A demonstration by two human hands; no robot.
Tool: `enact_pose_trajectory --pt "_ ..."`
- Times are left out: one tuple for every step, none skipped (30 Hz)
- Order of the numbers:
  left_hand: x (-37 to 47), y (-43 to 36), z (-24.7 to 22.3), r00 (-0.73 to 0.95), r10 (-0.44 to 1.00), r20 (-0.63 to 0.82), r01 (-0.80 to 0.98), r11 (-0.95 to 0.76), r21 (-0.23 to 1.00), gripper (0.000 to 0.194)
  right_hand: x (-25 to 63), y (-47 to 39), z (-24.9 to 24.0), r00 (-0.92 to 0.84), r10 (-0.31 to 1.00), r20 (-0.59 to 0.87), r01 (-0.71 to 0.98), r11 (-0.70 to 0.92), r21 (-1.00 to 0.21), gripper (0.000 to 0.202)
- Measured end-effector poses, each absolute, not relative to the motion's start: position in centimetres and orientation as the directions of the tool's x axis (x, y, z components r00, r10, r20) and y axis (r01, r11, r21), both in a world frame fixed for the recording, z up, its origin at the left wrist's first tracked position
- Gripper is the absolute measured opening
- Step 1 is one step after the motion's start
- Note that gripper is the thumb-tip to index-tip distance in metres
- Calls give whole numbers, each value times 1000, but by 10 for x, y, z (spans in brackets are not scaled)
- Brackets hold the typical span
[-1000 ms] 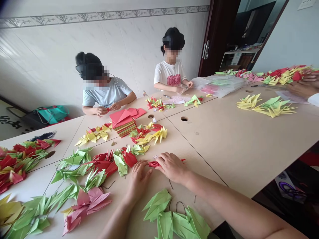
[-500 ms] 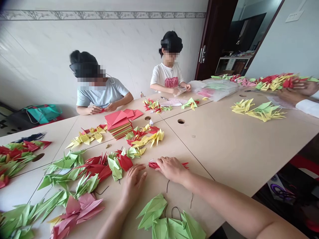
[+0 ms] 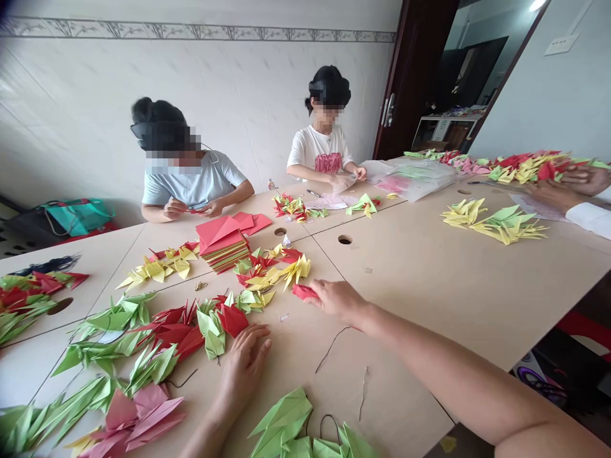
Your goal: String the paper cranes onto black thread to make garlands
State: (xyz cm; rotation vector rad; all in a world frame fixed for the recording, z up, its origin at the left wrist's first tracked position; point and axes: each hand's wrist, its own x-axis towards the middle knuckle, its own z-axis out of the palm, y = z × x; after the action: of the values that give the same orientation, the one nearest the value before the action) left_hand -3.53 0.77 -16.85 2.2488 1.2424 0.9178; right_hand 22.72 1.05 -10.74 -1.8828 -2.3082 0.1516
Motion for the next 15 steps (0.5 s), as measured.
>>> enact_pose_trajectory --pt "-35 8 -168 383 857 345 587 -514 626 22 240 17 -101 -153 986 60 967 162 -197 26" --pt "-35 8 -167 379 860 342 590 -509 627 21 255 24 -95 -113 992 58 969 123 -215 27" --pt "-35 8 -166 374 863 339 593 -504 628 20 271 32 -89 -69 996 53 969 80 -233 29" --pt "-34 8 -166 369 867 336 596 -498 630 20 287 39 -86 -24 999 48 968 35 -250 31" --pt "-34 8 -166 363 870 334 599 -492 632 20 304 47 -83 30 999 44 965 -18 -260 33" --pt "-34 8 -165 357 873 331 601 -486 634 20 321 53 -83 83 996 39 962 -70 -265 35" --pt "-34 9 -166 351 876 330 603 -481 637 19 337 60 -85 138 990 40 957 -123 -264 37" --pt "-33 9 -166 345 879 328 604 -476 639 19 353 66 -89 192 981 38 950 -176 -260 40" --pt "-33 9 -166 339 882 327 606 -471 641 18 367 72 -94 240 970 34 941 -224 -253 41" --pt "-32 8 -165 333 885 324 609 -465 643 17 380 77 -101 278 960 25 933 -264 -245 40" --pt "-32 8 -165 325 890 321 613 -457 645 17 392 82 -109 309 951 18 926 -297 -234 36" --pt "-31 7 -164 315 895 317 617 -447 648 16 402 86 -118 335 942 9 920 -325 -221 32" --pt "-30 6 -163 304 900 312 623 -436 650 16 411 91 -126 353 935 10 916 -344 -205 29" --pt "-29 5 -162 293 906 306 628 -424 652 16 419 96 -135 370 929 20 914 -360 -186 27" --pt "-27 4 -162 283 911 301 633 -413 655 16 426 101 -143 381 924 43 914 -369 -168 26"
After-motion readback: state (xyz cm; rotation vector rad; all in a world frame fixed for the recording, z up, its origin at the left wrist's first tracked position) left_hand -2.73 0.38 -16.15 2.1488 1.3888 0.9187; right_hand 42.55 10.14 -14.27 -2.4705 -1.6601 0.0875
